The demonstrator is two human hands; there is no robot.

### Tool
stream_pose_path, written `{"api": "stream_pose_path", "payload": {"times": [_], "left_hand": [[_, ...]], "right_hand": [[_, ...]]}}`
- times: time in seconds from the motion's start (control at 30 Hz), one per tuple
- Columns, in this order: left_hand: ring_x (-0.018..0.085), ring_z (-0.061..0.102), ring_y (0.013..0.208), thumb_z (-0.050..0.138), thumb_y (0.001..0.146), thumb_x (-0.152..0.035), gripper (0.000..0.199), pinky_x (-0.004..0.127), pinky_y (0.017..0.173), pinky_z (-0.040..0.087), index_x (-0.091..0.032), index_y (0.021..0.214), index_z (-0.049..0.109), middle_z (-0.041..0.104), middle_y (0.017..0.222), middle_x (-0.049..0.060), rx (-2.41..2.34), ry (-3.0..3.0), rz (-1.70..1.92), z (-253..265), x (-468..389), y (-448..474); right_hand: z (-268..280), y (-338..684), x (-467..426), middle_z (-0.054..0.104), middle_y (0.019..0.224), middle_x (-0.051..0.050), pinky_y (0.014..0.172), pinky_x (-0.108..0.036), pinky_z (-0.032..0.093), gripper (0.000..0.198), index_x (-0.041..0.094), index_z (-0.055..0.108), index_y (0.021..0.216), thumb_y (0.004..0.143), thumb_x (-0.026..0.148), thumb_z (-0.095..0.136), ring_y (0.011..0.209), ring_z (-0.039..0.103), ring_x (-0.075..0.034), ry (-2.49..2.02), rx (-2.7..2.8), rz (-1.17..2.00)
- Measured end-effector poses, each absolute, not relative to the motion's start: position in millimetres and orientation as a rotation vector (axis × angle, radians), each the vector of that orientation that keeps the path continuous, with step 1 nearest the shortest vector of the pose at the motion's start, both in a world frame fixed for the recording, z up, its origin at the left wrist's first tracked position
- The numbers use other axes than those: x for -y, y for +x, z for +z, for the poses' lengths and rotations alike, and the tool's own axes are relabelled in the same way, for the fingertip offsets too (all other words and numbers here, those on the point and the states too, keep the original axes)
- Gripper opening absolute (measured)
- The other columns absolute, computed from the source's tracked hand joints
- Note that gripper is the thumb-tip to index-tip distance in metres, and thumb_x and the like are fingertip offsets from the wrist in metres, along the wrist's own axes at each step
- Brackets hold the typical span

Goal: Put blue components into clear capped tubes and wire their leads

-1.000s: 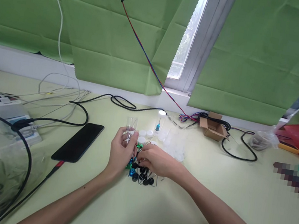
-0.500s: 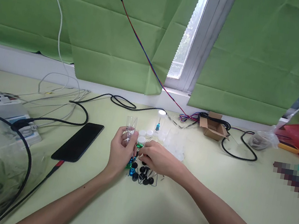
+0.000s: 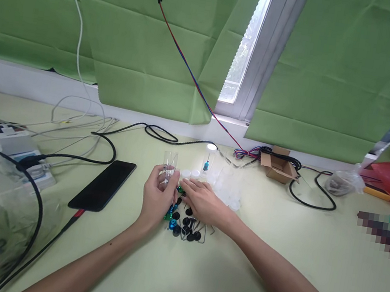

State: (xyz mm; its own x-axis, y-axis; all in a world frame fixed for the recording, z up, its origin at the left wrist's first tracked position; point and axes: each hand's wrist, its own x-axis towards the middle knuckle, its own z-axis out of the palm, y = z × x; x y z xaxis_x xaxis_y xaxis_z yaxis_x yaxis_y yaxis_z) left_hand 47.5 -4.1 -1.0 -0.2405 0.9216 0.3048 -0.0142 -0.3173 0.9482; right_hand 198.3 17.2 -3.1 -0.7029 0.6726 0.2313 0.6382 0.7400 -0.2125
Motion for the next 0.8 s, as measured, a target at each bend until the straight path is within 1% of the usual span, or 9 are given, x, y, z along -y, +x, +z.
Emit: {"api": "stream_pose_path", "payload": {"times": [0.07, 0.17, 0.23, 0.27, 0.37, 0.43, 0.53, 0.67, 0.8], "left_hand": [[0.009, 0.049, 0.04, 0.065, 0.087, -0.043, 0.024, 0.02, 0.038, 0.039, -0.023, 0.093, 0.053, 0.053, 0.059, -0.007, -1.165, 1.283, 1.646, -1.5, 4.1, 47.4], [0.009, 0.049, 0.04, 0.064, 0.087, -0.043, 0.024, 0.02, 0.039, 0.04, -0.023, 0.093, 0.052, 0.053, 0.058, -0.007, -1.157, 1.295, 1.637, -1.6, 4.4, 47.4], [0.009, 0.05, 0.041, 0.064, 0.088, -0.043, 0.024, 0.02, 0.04, 0.04, -0.023, 0.093, 0.052, 0.053, 0.058, -0.007, -1.15, 1.305, 1.633, -1.5, 4.5, 47.3], [0.009, 0.05, 0.041, 0.063, 0.089, -0.043, 0.024, 0.02, 0.04, 0.04, -0.023, 0.092, 0.052, 0.052, 0.057, -0.007, -1.145, 1.312, 1.63, -1.4, 4.5, 47.3], [0.009, 0.049, 0.041, 0.063, 0.089, -0.044, 0.025, 0.02, 0.04, 0.041, -0.023, 0.092, 0.052, 0.052, 0.057, -0.007, -1.12, 1.328, 1.616, -1.4, 4.2, 47.6], [0.009, 0.048, 0.04, 0.061, 0.09, -0.046, 0.025, 0.021, 0.039, 0.041, -0.022, 0.092, 0.052, 0.052, 0.059, -0.007, -1.092, 1.313, 1.611, -1.3, 4.0, 47.9], [0.009, 0.05, 0.041, 0.055, 0.093, -0.048, 0.027, 0.021, 0.038, 0.041, -0.022, 0.092, 0.052, 0.054, 0.063, -0.005, -1.047, 1.263, 1.617, -1.1, 4.6, 48.0], [0.01, 0.052, 0.042, 0.043, 0.097, -0.05, 0.03, 0.022, 0.039, 0.042, -0.022, 0.097, 0.055, 0.056, 0.067, -0.003, -0.983, 1.197, 1.599, -0.4, 6.4, 47.6], [0.011, 0.051, 0.041, 0.039, 0.098, -0.046, 0.029, 0.022, 0.038, 0.041, -0.022, 0.099, 0.056, 0.056, 0.066, -0.003, -0.97, 1.145, 1.582, 0.9, 7.5, 47.7]], "right_hand": [[-3.1, 198.1, -17.2, 0.055, 0.138, -0.017, 0.103, -0.043, 0.038, 0.031, 0.013, 0.043, 0.133, 0.102, 0.017, 0.041, 0.132, 0.046, -0.028, -1.031, 2.65, 0.165], [-0.3, 197.6, -17.4, 0.066, 0.115, -0.014, 0.097, -0.039, 0.04, 0.022, 0.014, 0.051, 0.118, 0.1, 0.01, 0.04, 0.113, 0.058, -0.025, -1.054, 2.638, 0.15], [1.1, 197.4, -18.9, 0.068, 0.1, -0.01, 0.093, -0.037, 0.041, 0.023, 0.014, 0.054, 0.111, 0.096, 0.003, 0.04, 0.1, 0.061, -0.023, -1.082, 2.624, 0.133], [1.3, 197.4, -20.1, 0.067, 0.097, -0.009, 0.091, -0.036, 0.041, 0.027, 0.015, 0.054, 0.111, 0.093, -0.001, 0.041, 0.097, 0.061, -0.022, -1.09, 2.613, 0.124], [-0.3, 197.8, -24.0, 0.066, 0.105, -0.008, 0.089, -0.033, 0.041, 0.044, 0.018, 0.053, 0.117, 0.084, -0.009, 0.042, 0.102, 0.058, -0.022, -1.062, 2.585, 0.115], [-2.2, 198.3, -26.3, 0.064, 0.112, -0.008, 0.089, -0.033, 0.04, 0.051, 0.02, 0.053, 0.12, 0.081, -0.011, 0.043, 0.107, 0.056, -0.022, -1.026, 2.589, 0.122], [-5.1, 198.7, -28.6, 0.064, 0.113, -0.008, 0.089, -0.033, 0.039, 0.052, 0.02, 0.054, 0.12, 0.08, -0.012, 0.046, 0.108, 0.055, -0.023, -1.009, 2.604, 0.129], [-7.8, 198.0, -30.4, 0.063, 0.113, -0.009, 0.088, -0.033, 0.04, 0.052, 0.019, 0.056, 0.117, 0.077, -0.014, 0.046, 0.104, 0.054, -0.022, -1.031, 2.607, 0.098], [-10.3, 197.2, -32.2, 0.058, 0.124, -0.012, 0.089, -0.034, 0.042, 0.058, 0.018, 0.057, 0.122, 0.075, -0.015, 0.045, 0.109, 0.051, -0.024, -1.102, 2.617, 0.03]]}}
